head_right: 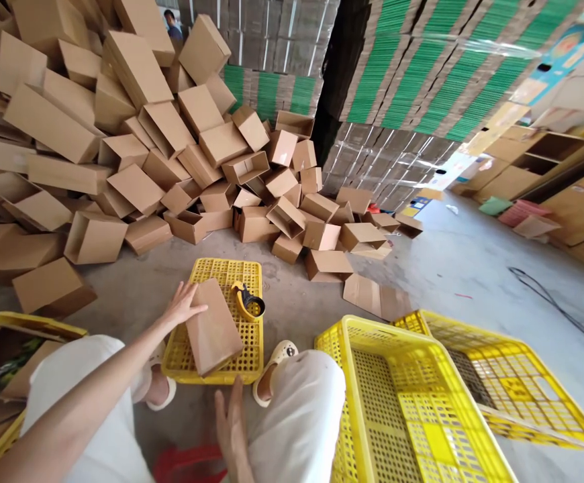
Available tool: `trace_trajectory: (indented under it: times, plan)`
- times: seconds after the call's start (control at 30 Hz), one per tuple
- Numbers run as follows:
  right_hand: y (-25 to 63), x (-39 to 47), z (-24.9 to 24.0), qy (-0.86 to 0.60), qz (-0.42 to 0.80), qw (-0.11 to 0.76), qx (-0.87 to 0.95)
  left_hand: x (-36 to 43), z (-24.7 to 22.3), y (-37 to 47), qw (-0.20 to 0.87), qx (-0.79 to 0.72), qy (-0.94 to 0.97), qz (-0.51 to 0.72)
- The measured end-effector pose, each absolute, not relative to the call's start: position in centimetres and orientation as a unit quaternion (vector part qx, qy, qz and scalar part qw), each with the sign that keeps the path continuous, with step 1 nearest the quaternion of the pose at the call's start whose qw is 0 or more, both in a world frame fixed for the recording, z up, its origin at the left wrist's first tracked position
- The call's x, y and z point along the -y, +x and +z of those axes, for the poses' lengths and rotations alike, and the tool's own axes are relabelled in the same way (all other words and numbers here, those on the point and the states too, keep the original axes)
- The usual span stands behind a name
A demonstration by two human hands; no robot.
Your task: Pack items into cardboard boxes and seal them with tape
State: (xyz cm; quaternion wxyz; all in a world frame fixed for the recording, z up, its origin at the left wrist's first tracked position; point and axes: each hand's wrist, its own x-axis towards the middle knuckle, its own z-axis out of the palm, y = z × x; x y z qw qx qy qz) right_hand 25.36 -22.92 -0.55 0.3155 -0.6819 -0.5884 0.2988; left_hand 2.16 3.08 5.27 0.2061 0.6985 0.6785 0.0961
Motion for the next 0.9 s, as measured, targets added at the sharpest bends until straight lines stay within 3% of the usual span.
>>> trace_trajectory:
  times: [0.1, 0.2, 0.33, 0.5, 0.7, 0.9]
  plan:
    - [24.0, 21.3, -0.8, -0.644, 0.368, 0.373, 0.557, -5.1, 6.4, 1.7, 0.212, -0.701, 0.677, 0.071]
    - [23.9, 18.1, 1.1, -0.651, 0.343, 0.374, 0.565, -3.2, 6.4, 0.4, 0.199, -0.718, 0.664, 0.057]
    - [27.0, 15.0, 3.8, -0.66, 0.245, 0.326, 0.631, 4.6, 4.4, -1.4, 0.194, -0.731, 0.653, 0.044]
    - [27.0, 13.5, 5.8, -0.679, 0.146, 0.189, 0.695, 13.1, 1.5, 2.2, 0.084, -0.721, 0.674, 0.141]
    - [21.8, 13.7, 6.8, -0.617, 0.147, 0.125, 0.763, 13.0, 1.8, 8.5, 0.13, -0.585, 0.781, 0.176]
    - [26.4, 13.5, 6.3, -0.658, 0.088, 0.143, 0.734, 11.8, 2.4, 2.5, 0.088, -0.632, 0.748, 0.18]
